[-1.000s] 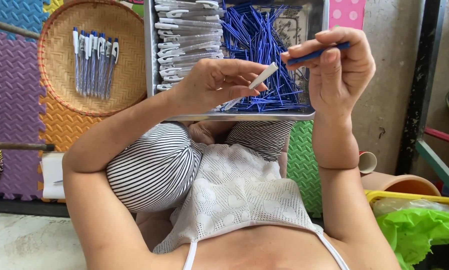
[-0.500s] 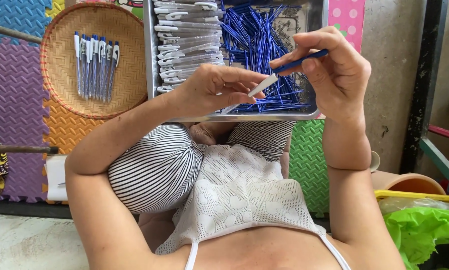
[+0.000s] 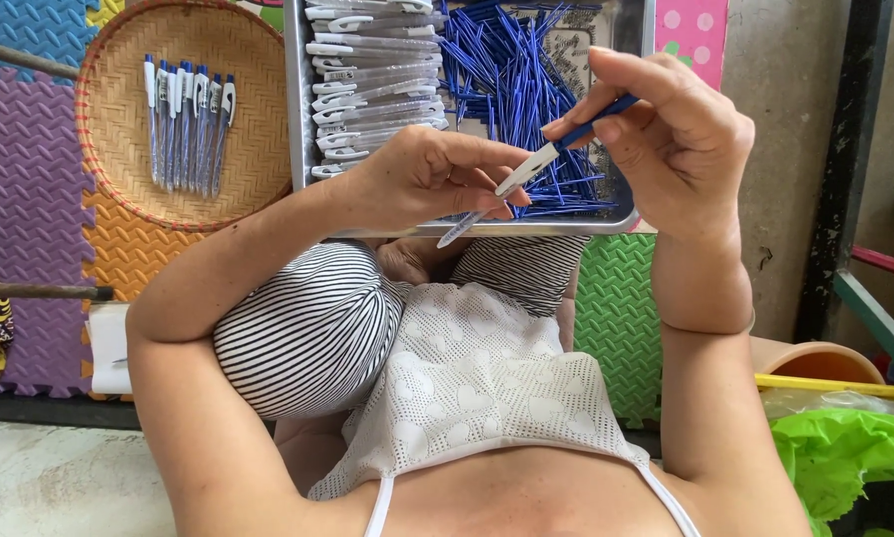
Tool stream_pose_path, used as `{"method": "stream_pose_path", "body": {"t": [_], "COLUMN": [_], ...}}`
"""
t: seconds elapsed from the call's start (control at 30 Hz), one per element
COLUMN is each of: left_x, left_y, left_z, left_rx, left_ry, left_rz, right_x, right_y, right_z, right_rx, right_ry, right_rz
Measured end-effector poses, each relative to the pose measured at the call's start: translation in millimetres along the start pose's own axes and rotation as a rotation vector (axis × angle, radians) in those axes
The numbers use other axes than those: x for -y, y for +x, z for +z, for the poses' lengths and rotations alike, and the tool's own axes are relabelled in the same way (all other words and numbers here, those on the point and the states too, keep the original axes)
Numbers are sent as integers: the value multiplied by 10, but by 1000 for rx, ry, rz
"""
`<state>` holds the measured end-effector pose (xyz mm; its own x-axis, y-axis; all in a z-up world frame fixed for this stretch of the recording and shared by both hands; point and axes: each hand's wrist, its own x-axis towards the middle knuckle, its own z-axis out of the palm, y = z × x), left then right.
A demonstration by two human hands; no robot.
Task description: The person is manually assembling ballpoint pens by inserting ink refills into barrels and organizing them into a tray and basket.
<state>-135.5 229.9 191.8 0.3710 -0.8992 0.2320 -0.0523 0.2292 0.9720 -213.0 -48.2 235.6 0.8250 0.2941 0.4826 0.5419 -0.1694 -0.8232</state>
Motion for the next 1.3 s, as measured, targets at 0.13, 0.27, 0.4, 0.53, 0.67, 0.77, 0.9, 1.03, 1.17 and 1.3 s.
{"method": "stream_pose_path", "body": {"t": [0.13,0.27,0.4,0.53,0.67,0.77,0.9,1.03,1.17,1.3], "left_x": [-11,-5,-13,-57,-56,-45,-107,-182,-195,-164], "left_y": [-8,-13,-21,-16,7,0,2,1,-6,-5], "left_z": [-2,3,7,-7,-69,-75,-14,41,58,60], "left_rx": [8,10,-8,-51,-36,-27,-48,-65,-58,-55], "left_ry": [-33,-67,-50,-92,45,11,-38,-57,-43,-65], "left_rz": [3,11,-20,31,70,40,28,-15,-7,2], "right_x": [25,117,121,68,34,-86,-192,-250,-217,-252], "right_y": [29,116,147,163,155,117,40,-5,-57,-49], "right_z": [37,114,158,218,182,184,244,226,233,214], "right_rx": [-9,57,73,126,25,-39,-229,-267,-258,-237], "right_ry": [-90,-31,-20,29,50,78,92,164,179,182], "right_rz": [-69,-45,-16,14,24,-33,-84,-42,6,-8]}}
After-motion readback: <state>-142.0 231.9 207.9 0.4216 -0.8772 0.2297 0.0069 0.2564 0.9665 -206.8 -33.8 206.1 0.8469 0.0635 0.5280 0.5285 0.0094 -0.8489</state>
